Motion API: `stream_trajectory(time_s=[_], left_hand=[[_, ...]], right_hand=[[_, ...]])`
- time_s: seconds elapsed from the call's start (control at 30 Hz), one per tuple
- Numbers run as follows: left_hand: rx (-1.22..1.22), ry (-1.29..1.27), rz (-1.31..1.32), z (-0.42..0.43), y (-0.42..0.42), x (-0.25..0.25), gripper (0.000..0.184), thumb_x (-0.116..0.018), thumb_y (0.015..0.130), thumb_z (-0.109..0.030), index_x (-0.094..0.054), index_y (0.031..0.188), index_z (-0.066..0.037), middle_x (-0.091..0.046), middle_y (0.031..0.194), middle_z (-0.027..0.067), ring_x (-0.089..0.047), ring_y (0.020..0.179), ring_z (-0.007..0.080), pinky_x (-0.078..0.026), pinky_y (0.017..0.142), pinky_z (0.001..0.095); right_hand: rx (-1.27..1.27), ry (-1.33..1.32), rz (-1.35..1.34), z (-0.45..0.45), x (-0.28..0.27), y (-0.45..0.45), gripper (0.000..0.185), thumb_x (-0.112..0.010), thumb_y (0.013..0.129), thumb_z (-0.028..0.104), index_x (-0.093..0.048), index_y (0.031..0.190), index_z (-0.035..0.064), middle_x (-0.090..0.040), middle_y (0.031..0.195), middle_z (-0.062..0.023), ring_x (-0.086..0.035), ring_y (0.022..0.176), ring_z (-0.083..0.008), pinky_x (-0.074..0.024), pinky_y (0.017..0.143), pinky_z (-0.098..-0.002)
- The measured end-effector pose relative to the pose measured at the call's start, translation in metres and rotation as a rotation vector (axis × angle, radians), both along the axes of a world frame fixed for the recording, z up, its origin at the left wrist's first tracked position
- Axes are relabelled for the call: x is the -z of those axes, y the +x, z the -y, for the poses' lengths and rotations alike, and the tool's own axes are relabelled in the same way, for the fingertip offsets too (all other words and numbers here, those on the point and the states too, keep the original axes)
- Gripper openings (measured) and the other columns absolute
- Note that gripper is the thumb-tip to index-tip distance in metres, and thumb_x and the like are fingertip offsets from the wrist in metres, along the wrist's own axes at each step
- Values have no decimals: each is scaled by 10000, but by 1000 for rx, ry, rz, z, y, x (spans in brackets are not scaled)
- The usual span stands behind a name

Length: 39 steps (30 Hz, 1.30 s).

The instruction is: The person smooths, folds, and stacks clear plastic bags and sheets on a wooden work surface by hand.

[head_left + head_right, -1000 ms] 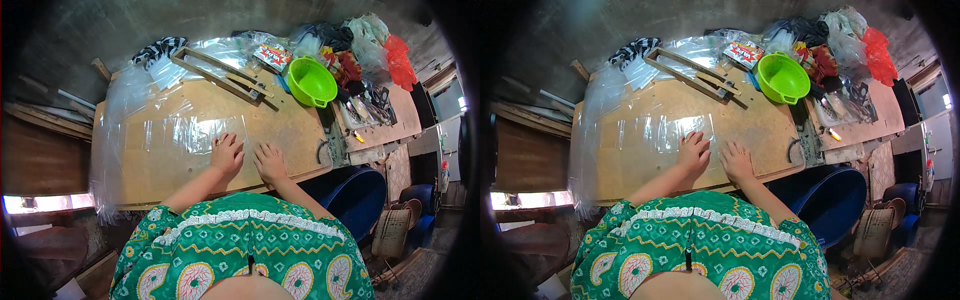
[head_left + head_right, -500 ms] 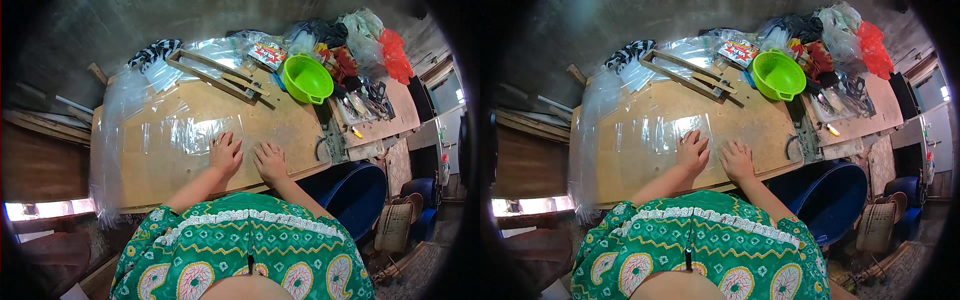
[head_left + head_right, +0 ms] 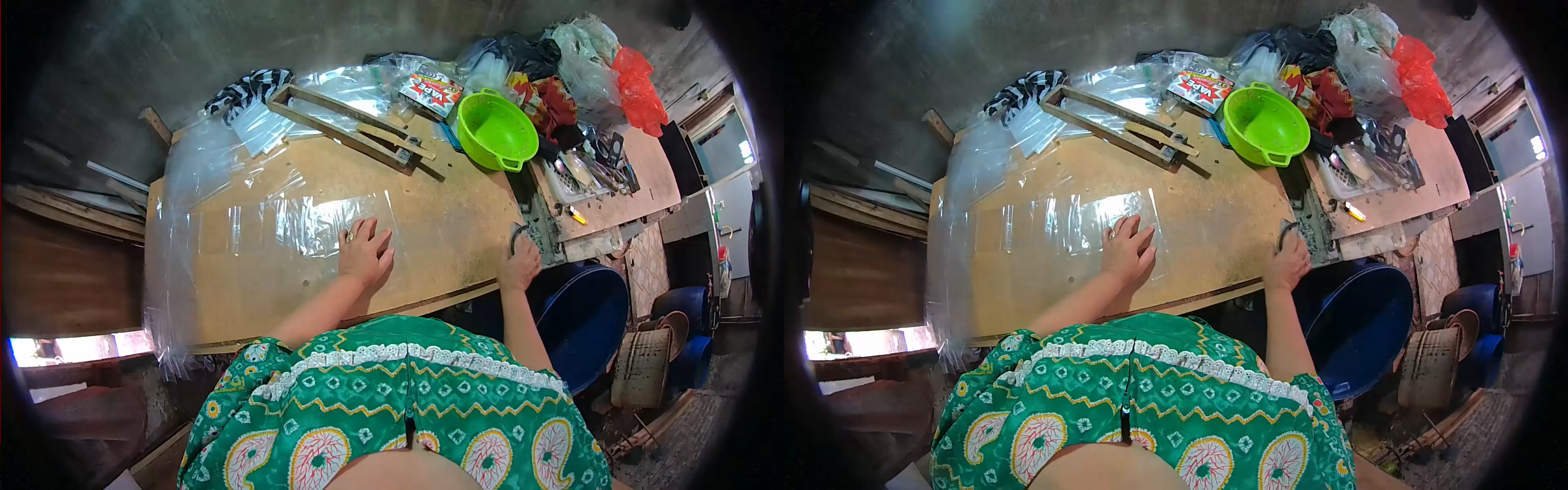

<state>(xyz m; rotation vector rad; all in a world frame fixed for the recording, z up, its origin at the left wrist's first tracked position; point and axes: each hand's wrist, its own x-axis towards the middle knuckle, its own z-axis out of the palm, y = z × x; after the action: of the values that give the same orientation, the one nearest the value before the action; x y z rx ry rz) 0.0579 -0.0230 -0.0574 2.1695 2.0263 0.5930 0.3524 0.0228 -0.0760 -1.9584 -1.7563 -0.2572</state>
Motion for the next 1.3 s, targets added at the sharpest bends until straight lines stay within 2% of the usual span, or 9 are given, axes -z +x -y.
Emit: stream_trajectory(time_s=[0.07,0.17,0.3,0.37,0.4,0.53,0.7,1.23,1.3], left_hand=[[1,8,0,0,0,2,370,-569,672,-296,-543,1025,-185,-406,1178,89,-323,1114,273,-244,876,472],[-2,2,-6,0,0,0,373,-567,674,-298,-542,1027,-182,-402,1181,91,-318,1118,274,-243,878,474],[-2,-3,2,1,0,-2,373,-564,674,-300,-542,1027,-180,-401,1181,93,-318,1117,277,-240,881,475],[-9,4,0,0,-1,1,376,-564,675,-301,-539,1031,-182,-399,1185,93,-317,1120,279,-237,885,475],[-9,8,-1,1,-1,3,379,-564,675,-303,-536,1034,-184,-397,1189,93,-316,1123,280,-234,888,475],[-5,-7,1,0,-1,2,381,-562,683,-312,-526,1043,-193,-390,1200,93,-312,1131,282,-228,895,472],[5,0,-21,0,-4,4,365,-555,697,-330,-519,1037,-199,-392,1192,91,-313,1131,282,-227,897,467],[-1,-4,-19,0,-4,6,368,-562,686,-315,-517,1032,-200,-398,1186,95,-316,1126,275,-235,887,457],[-1,8,-41,0,-3,5,376,-558,688,-307,-511,1043,-193,-405,1177,100,-316,1127,279,-236,883,457]], right_hand=[[196,-104,9,1,0,8,388,-631,634,256,-526,971,94,-500,972,-104,-443,958,-262,-342,797,-385],[175,-167,-5,0,6,13,214,-602,680,225,-568,849,99,-500,931,-91,-469,890,-269,-371,753,-384],[161,-69,27,-3,6,12,119,-571,708,178,-563,760,71,-515,854,-96,-486,826,-264,-379,718,-369],[-195,262,-94,-5,-8,6,107,-538,745,151,-538,745,43,-517,764,-117,-495,746,-281,-391,673,-359],[-199,258,-92,-1,-11,-4,107,-538,745,151,-538,745,43,-517,764,-117,-495,746,-281,-391,673,-359],[-560,33,-465,23,-19,-72,114,-481,795,108,-511,740,13,-498,690,-146,-499,665,-312,-403,604,-379],[-683,-131,-482,26,-9,-108,115,-500,787,132,-519,756,24,-510,717,-152,-504,680,-333,-416,584,-374],[-685,-96,-449,25,0,-111,88,-502,774,94,-503,748,9,-507,712,-160,-499,657,-334,-417,580,-375],[-526,-82,-543,26,2,-106,104,-482,791,106,-501,745,14,-527,709,-139,-510,639,-297,-422,564,-345]])
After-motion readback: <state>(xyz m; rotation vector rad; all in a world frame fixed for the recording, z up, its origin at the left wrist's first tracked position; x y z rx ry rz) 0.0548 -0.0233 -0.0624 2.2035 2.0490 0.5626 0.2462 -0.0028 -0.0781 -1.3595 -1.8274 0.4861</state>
